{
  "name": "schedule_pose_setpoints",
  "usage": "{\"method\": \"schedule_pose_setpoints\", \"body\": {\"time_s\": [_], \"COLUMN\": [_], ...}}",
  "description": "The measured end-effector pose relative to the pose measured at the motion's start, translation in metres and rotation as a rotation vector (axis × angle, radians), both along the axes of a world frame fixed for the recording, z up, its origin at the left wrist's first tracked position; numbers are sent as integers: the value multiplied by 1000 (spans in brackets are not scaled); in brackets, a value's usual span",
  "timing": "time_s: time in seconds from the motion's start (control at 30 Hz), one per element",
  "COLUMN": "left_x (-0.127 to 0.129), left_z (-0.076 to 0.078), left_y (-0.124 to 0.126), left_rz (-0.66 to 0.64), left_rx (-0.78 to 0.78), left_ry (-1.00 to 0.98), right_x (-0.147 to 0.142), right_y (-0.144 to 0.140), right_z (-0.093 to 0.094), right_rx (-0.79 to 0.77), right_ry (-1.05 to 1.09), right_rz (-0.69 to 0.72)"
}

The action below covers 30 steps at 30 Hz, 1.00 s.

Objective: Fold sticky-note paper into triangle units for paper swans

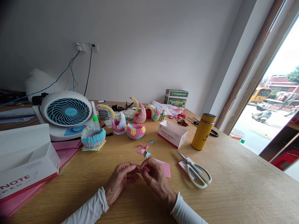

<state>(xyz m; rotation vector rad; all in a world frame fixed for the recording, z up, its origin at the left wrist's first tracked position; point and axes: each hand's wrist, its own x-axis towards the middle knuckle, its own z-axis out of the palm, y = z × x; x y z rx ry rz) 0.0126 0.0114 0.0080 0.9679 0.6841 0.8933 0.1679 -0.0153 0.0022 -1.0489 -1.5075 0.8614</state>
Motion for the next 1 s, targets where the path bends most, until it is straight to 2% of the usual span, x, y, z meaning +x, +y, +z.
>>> {"method": "schedule_pose_setpoints", "body": {"time_s": [0.37,0.6,0.8,1.0], "left_x": [2,5,5,5], "left_z": [-1,-4,-8,-13], "left_y": [0,0,0,1], "left_rz": [89,100,73,95], "left_rx": [89,184,151,186], "left_ry": [89,160,139,153], "right_x": [-2,0,0,-2], "right_y": [-1,3,8,8], "right_z": [4,-2,-13,-15], "right_rx": [-130,-87,9,54], "right_ry": [238,254,284,218], "right_rz": [35,45,41,-17]}}
